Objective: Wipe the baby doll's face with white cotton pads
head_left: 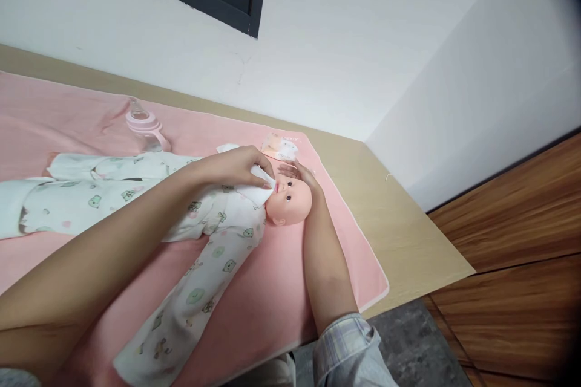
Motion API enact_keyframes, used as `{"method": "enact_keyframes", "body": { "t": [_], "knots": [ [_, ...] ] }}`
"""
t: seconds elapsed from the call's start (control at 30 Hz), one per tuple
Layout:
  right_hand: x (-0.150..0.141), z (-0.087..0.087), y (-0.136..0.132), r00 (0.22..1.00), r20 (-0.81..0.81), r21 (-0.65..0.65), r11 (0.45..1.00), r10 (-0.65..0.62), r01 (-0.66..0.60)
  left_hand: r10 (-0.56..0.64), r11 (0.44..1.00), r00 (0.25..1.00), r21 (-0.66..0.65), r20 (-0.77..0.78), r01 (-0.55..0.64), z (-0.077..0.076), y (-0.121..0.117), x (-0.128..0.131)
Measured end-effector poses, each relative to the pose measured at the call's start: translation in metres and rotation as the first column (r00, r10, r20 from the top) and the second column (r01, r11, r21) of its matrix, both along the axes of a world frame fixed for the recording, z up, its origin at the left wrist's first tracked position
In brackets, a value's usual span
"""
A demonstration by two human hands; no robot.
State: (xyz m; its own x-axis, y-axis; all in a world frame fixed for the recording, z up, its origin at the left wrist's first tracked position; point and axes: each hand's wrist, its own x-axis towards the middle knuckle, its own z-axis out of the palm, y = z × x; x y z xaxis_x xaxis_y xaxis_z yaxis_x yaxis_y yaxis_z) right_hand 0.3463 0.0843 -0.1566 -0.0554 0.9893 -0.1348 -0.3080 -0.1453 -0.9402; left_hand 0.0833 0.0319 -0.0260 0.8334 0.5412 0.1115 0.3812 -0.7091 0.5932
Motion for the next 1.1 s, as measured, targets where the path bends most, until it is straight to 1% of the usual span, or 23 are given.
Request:
{"method": "enact_keyframes", "body": {
  "t": [0.23, 0.37, 0.53, 0.73, 0.93, 1.1],
  "knots": [
    [-0.005, 0.009, -0.010, 0.999, 0.029, 0.003, 1.000, -0.030, 0.030, 0.035, 0.999, 0.999, 0.005, 0.017, -0.035, -0.003, -0.007, 0.007],
    [-0.005, 0.009, -0.009, 0.999, 0.026, 0.010, 1.000, -0.025, 0.025, 0.049, 0.999, 0.999, 0.019, 0.000, -0.049, -0.004, -0.009, 0.009],
    [-0.002, 0.005, -0.005, 1.000, 0.016, 0.006, 1.000, -0.013, 0.013, 0.058, 0.997, 0.998, 0.054, -0.001, -0.058, -0.002, -0.006, 0.005],
    [0.003, -0.005, 0.002, 0.999, -0.044, 0.041, 0.999, 0.016, -0.014, 0.062, 0.996, 0.998, 0.065, -0.001, -0.062, -0.005, -0.001, 0.003],
    [0.006, -0.012, 0.007, 0.998, -0.052, 0.051, 0.998, 0.026, -0.023, 0.083, 0.991, 0.996, 0.102, 0.022, -0.084, -0.007, 0.003, 0.002],
    [0.007, -0.015, 0.008, 0.998, -0.055, 0.078, 0.997, 0.030, -0.026, 0.109, 0.989, 0.994, 0.102, 0.016, -0.110, -0.008, 0.004, 0.004]
  ]
}}
